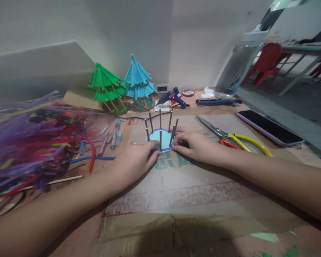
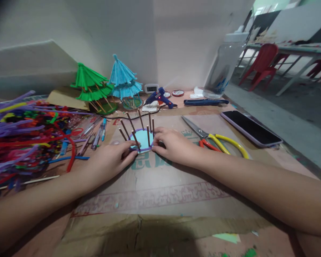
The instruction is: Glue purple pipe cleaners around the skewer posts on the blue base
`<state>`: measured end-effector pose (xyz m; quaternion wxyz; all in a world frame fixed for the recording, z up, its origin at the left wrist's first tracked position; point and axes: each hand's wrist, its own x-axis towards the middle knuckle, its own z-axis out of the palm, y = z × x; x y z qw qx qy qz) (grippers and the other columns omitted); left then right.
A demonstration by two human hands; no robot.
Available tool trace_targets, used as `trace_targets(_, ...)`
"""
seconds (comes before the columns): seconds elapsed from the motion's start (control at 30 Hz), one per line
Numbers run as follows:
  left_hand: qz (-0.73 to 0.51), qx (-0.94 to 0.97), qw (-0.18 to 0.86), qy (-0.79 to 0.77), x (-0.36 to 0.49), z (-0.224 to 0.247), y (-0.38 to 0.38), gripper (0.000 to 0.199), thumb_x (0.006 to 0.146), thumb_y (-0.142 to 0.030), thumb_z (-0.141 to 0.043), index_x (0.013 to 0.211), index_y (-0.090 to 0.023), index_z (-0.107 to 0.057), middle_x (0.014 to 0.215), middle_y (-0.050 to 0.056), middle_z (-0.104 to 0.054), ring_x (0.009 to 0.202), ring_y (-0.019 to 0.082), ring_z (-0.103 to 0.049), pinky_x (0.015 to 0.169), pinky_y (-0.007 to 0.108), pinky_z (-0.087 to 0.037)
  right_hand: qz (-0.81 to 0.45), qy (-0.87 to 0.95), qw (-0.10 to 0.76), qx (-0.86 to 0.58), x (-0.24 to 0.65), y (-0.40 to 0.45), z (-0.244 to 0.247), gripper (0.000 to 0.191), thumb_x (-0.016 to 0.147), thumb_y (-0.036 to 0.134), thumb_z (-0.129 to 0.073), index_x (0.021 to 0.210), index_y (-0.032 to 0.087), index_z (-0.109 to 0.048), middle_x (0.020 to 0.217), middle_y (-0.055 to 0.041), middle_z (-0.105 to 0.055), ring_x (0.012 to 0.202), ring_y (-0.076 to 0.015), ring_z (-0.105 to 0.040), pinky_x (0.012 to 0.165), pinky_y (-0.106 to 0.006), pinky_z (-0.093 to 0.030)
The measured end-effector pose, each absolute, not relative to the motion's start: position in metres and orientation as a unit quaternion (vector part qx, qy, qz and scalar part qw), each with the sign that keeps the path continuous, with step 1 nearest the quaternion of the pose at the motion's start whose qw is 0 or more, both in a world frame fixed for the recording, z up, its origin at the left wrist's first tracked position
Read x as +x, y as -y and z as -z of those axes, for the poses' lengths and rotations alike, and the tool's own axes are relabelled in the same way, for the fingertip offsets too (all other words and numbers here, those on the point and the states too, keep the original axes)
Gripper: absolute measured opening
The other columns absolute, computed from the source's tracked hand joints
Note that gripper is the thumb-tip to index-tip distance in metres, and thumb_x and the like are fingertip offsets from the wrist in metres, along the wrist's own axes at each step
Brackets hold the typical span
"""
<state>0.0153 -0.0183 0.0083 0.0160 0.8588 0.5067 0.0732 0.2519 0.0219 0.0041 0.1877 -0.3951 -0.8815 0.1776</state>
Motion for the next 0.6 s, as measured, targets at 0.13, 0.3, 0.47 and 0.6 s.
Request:
trace_targets(0.13,-0.073,0.855,-0.008,-0.513,0.005,-0.029,0.026,0.03,0.098,-0.041,-0.048,0.094,-0.024,-0.072,0.074,0.003,-0.074,0.062,0.019,-0.065,0.055,0.027,-0.032,-0.178,0.882,0.19,-0.393,0.252,-0.022,-0.004,0.01,0.092,0.022,-0.065,0.084,0.017,-0.067,0.118,-0.0122,-0.066,0.102,-0.0229,-0.065,0.09,-0.036,-0.049)
trace_targets(0.3,-0.099,0.848,-0.04,-0.519,-0.006,-0.054,0.016,0.035,0.096,-0.042,-0.049,0.078,-0.022,-0.071,0.071,0.002,-0.072,0.059,0.017,-0.058,0.057,0.028,-0.033,-0.187,0.881,0.189,-0.391,0.252,-0.022,-0.004,0.01,0.092,0.022,-0.064,0.083,0.018,-0.066,0.119,-0.0116,-0.065,0.104,-0.0234,-0.064,0.091,-0.036,-0.048)
trace_targets(0.47,-0.071,0.862,0.073,-0.496,-0.012,-0.044,-0.004,0.021,0.092,-0.035,-0.058,0.094,-0.023,-0.075,0.093,0.003,-0.077,0.081,0.02,-0.067,0.069,0.029,-0.044,-0.183,0.883,0.193,-0.386,0.252,-0.022,-0.005,0.011,0.091,0.02,-0.064,0.08,0.018,-0.065,0.105,-0.009,-0.064,0.093,-0.0209,-0.063,0.086,-0.035,-0.048)
trace_targets(0.6,-0.084,0.862,0.108,-0.489,-0.012,-0.035,-0.011,0.017,0.091,-0.032,-0.061,0.094,-0.022,-0.074,0.094,0.004,-0.077,0.082,0.02,-0.068,0.071,0.029,-0.046,-0.193,0.881,0.203,-0.38,0.253,-0.022,-0.004,0.011,0.092,0.022,-0.062,0.082,0.019,-0.064,0.104,-0.0082,-0.063,0.091,-0.0202,-0.061,0.084,-0.034,-0.047)
